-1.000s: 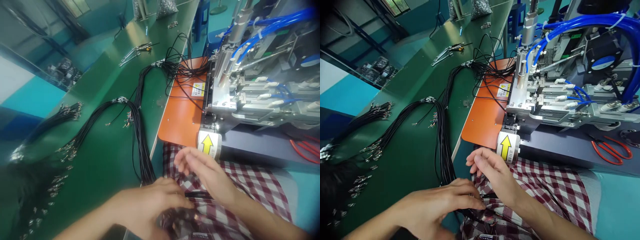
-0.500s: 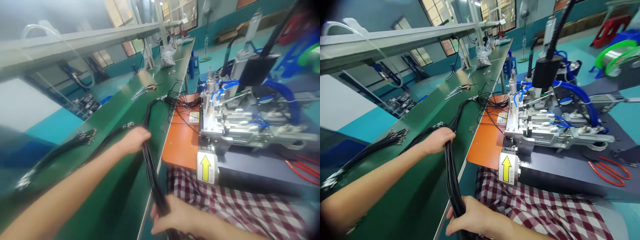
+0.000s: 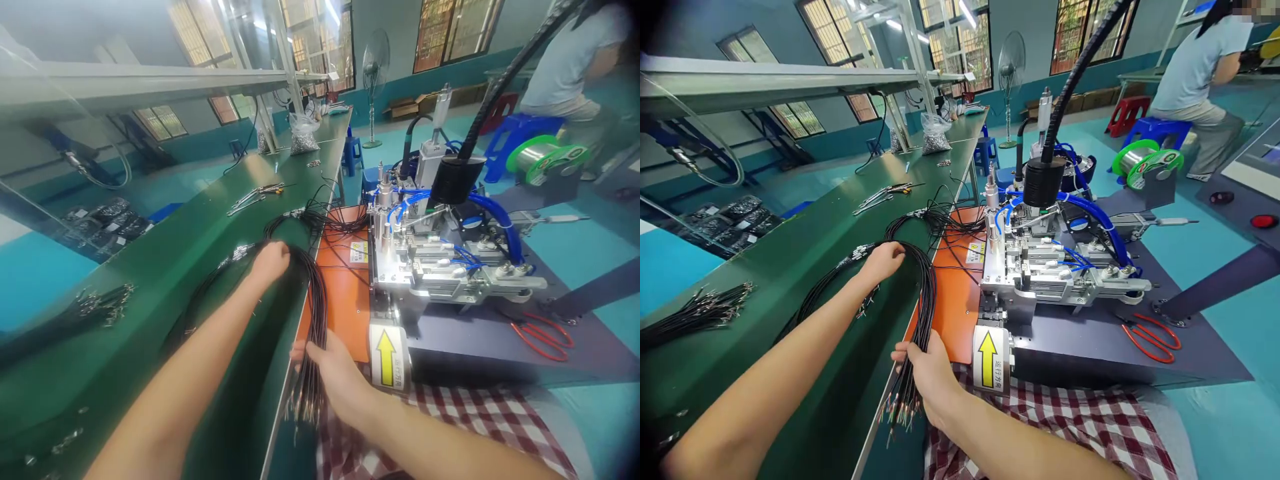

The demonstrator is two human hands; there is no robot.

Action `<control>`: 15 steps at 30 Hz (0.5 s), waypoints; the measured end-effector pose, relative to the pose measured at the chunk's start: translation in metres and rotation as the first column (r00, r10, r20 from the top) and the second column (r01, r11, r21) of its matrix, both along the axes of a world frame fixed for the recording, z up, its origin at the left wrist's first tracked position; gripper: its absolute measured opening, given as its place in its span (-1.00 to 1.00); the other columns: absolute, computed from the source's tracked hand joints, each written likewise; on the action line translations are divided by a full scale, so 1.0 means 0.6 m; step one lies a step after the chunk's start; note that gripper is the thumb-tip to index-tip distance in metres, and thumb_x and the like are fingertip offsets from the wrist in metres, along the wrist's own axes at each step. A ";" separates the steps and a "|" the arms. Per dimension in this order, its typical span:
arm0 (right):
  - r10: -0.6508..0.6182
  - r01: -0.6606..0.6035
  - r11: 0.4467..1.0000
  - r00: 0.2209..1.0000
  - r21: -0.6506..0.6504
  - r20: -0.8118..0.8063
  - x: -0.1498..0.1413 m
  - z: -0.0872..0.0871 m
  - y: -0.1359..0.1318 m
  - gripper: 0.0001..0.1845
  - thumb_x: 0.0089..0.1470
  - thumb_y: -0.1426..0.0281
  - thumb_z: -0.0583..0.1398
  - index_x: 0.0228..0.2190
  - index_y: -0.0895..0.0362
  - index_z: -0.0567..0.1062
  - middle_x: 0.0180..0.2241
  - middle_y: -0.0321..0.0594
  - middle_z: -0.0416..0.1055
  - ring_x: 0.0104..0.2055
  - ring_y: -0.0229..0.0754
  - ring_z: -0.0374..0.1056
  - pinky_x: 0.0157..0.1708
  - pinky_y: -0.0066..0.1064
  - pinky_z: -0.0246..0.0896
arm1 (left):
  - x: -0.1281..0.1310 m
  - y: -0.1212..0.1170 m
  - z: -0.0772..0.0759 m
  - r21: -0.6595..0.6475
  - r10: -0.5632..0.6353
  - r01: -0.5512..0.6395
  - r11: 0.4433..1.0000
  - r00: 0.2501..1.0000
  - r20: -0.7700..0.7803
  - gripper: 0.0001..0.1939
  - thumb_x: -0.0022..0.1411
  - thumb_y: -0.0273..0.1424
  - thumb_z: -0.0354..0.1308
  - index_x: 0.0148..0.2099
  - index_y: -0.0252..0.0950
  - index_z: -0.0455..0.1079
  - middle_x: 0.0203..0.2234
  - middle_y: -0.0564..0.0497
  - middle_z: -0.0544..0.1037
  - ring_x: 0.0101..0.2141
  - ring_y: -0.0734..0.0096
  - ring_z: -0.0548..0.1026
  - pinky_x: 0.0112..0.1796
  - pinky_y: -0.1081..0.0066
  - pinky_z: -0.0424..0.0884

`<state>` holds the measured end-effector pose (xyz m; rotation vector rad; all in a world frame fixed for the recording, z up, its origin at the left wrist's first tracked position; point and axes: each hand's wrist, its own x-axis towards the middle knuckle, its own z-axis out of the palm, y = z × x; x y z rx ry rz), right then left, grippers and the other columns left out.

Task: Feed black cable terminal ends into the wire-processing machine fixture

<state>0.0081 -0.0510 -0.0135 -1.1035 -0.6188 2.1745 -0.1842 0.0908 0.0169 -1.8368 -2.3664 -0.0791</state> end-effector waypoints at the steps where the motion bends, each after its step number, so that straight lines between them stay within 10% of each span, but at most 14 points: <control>1: 0.020 -0.020 1.000 1.000 -0.010 -0.009 0.007 -0.004 0.000 -0.91 0.08 0.56 0.10 -0.33 0.18 0.37 -0.38 -0.23 0.45 -0.40 -0.29 0.41 -0.33 -0.43 0.31 | -0.021 -0.013 -0.005 0.016 0.059 -0.059 0.998 0.998 0.004 -0.66 0.30 -0.28 0.11 0.07 -0.31 0.33 -0.02 -0.11 0.43 -0.11 0.25 0.47 -0.13 0.15 0.46; 8: 0.029 -0.029 0.996 1.000 0.085 0.005 0.047 -0.012 -0.004 -0.93 0.05 0.44 0.18 -0.36 0.19 0.40 -0.39 -0.25 0.43 -0.40 -0.31 0.35 -0.35 -0.49 0.26 | -0.182 -0.132 0.004 -0.005 0.568 -0.571 0.821 0.816 0.106 -0.62 0.29 -0.28 0.11 0.10 -0.31 0.30 0.01 -0.13 0.41 -0.07 0.20 0.45 -0.10 0.10 0.44; 15: 0.093 -0.098 0.970 0.995 0.223 0.032 0.053 -0.020 -0.015 -0.75 0.03 0.22 0.23 -0.36 0.15 0.40 -0.45 -0.28 0.40 -0.44 -0.28 0.29 -0.38 -0.44 0.24 | -0.225 -0.150 0.057 -0.166 0.588 -0.576 0.801 0.702 0.402 -0.64 0.28 -0.28 0.13 0.08 -0.31 0.32 -0.02 -0.10 0.43 -0.09 0.21 0.46 -0.13 0.15 0.46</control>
